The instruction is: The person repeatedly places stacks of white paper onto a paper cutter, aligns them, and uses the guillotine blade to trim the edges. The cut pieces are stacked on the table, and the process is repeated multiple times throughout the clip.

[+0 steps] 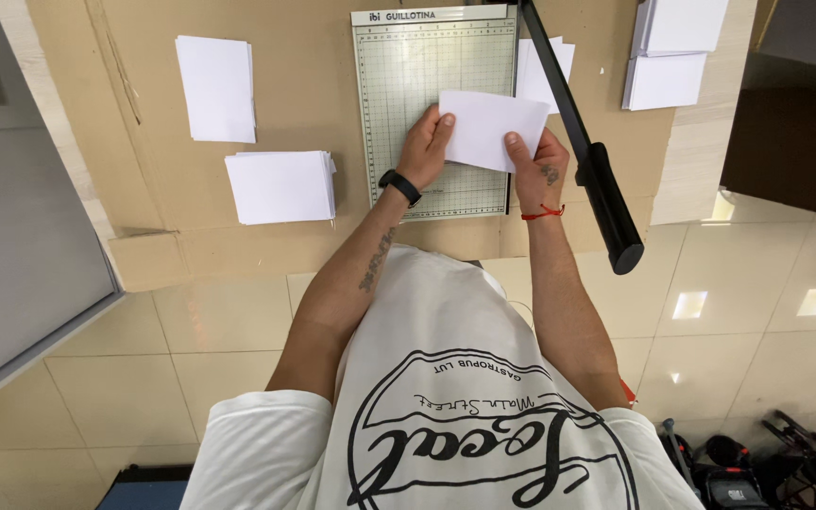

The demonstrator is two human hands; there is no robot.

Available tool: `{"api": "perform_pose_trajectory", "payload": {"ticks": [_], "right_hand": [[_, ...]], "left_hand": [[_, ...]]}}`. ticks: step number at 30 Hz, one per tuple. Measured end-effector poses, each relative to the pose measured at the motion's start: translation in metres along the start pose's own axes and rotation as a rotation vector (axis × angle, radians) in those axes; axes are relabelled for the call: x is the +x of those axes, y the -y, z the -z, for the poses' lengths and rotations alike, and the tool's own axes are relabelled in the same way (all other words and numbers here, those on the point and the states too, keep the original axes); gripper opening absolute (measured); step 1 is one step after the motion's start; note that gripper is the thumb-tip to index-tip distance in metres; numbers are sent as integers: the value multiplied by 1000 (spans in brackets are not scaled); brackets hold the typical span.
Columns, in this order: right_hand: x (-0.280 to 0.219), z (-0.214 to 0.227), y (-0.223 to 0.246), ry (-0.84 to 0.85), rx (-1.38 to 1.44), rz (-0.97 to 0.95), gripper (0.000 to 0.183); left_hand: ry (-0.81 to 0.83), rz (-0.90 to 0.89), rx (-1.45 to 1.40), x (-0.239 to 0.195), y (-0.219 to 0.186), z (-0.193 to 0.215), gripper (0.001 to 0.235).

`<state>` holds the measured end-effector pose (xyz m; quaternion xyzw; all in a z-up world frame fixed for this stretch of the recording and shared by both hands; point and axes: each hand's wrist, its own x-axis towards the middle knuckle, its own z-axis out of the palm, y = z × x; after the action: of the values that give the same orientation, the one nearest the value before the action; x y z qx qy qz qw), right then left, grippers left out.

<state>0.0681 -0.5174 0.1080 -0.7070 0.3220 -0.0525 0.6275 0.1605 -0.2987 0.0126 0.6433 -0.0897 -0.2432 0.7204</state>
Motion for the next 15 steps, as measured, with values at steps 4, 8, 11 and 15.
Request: {"api": "perform_pose_trajectory", "payload": {"ticks": [4,8,11,15], "right_hand": [[13,-4,-39,50,-89,111,14],[9,-29,19,73,-501,623,6],[-1,-45,66,117,-734,879,6],[-15,-59,92,154,-993,887,9]], "left_hand": [[-223,74,125,-36,-12,7,47],[-471,92,205,-73,-6,17,48],[-487,81,140,-90,1,22,39],[-492,89,109,-96,8,32,31]]}}
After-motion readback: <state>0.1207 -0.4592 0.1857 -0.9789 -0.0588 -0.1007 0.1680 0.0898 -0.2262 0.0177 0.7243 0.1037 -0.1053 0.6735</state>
